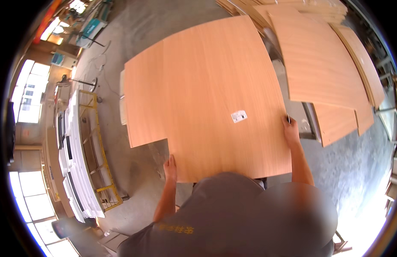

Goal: The person uses a sanding block to smooth the edges and surfaces of large wooden panels. They repeatedly pick up panels from a stack, sand them, and place them back on the stack or a nearby table.

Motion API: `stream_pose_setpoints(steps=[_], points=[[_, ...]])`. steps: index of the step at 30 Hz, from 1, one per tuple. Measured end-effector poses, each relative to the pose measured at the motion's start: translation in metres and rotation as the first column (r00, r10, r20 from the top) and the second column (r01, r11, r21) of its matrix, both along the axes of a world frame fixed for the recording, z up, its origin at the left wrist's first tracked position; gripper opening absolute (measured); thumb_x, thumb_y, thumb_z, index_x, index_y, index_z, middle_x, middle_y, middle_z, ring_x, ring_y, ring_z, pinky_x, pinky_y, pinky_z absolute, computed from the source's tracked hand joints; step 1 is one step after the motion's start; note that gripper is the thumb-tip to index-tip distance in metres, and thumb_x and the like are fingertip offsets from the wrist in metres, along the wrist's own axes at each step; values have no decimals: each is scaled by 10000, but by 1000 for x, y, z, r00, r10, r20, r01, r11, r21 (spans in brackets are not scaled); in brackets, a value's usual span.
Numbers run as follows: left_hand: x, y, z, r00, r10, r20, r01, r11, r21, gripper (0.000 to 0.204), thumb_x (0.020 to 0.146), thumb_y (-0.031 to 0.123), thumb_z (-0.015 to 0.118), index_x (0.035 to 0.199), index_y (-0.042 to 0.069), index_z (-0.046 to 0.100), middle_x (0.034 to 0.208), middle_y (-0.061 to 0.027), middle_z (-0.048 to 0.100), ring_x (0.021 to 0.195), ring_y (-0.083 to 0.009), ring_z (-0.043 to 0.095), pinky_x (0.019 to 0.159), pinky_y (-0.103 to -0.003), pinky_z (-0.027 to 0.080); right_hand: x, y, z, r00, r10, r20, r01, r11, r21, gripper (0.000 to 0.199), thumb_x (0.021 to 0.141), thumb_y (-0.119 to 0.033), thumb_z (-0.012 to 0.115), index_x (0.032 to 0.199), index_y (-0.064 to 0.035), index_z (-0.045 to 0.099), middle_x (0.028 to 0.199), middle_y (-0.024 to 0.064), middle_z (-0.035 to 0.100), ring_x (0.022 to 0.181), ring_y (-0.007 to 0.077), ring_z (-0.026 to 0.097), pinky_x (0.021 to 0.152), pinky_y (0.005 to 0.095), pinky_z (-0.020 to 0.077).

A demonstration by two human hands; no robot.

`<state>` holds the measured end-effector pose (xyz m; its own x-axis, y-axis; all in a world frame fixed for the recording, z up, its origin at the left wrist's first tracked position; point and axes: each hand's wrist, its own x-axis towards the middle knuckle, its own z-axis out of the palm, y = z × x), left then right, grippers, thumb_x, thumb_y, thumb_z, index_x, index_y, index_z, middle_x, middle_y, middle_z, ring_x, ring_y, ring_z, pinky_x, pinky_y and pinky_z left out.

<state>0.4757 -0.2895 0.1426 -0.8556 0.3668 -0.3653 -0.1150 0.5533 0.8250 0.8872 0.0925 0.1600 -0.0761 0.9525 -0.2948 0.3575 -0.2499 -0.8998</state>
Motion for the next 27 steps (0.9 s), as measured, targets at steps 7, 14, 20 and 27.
stream_pose_setpoints(steps=[7, 14, 20, 27], points=[[-144, -105, -7, 986, 155, 61, -154, 988, -22, 526, 988, 421, 559, 878, -79, 677, 753, -14, 653, 716, -86, 551, 639, -309, 456, -211, -35, -12, 973, 212, 89, -207, 976, -68, 323, 946, -329, 624, 853, -21, 640, 672, -55, 477, 648, 70, 404, 534, 319, 341], [-231, -162, -6, 987, 91, -133, -135, 916, -378, 629, 970, 514, 520, 871, -90, 662, 692, -188, 647, 609, -217, 574, 585, -418, 445, -327, -94, -65, 945, 269, 188, -260, 963, -72, 420, 945, -376, 609, 865, 35, 643, 643, 16, 537, 619, 94, 470, 534, 349, 386], [-342, -135, -18, 986, -17, -167, -54, 910, -410, 677, 961, 557, 492, 863, -92, 657, 782, -284, 650, 735, -420, 643, 661, -485, 479, -402, -87, -83, 962, 259, 80, -258, 966, -32, 431, 933, -381, 594, 992, 39, 672, 721, 152, 654, 672, 240, 634, 611, 415, 466], [-425, -93, -5, 973, -183, -142, 79, 840, -536, 732, 943, 611, 488, 1127, -85, 621, 1071, -301, 645, 1045, -424, 621, 868, -473, 482, -447, -57, -46, 847, 396, 354, -383, 917, -110, 451, 952, -389, 520, 1047, 29, 657, 1023, 289, 666, 952, 423, 650, 802, 495, 503]])
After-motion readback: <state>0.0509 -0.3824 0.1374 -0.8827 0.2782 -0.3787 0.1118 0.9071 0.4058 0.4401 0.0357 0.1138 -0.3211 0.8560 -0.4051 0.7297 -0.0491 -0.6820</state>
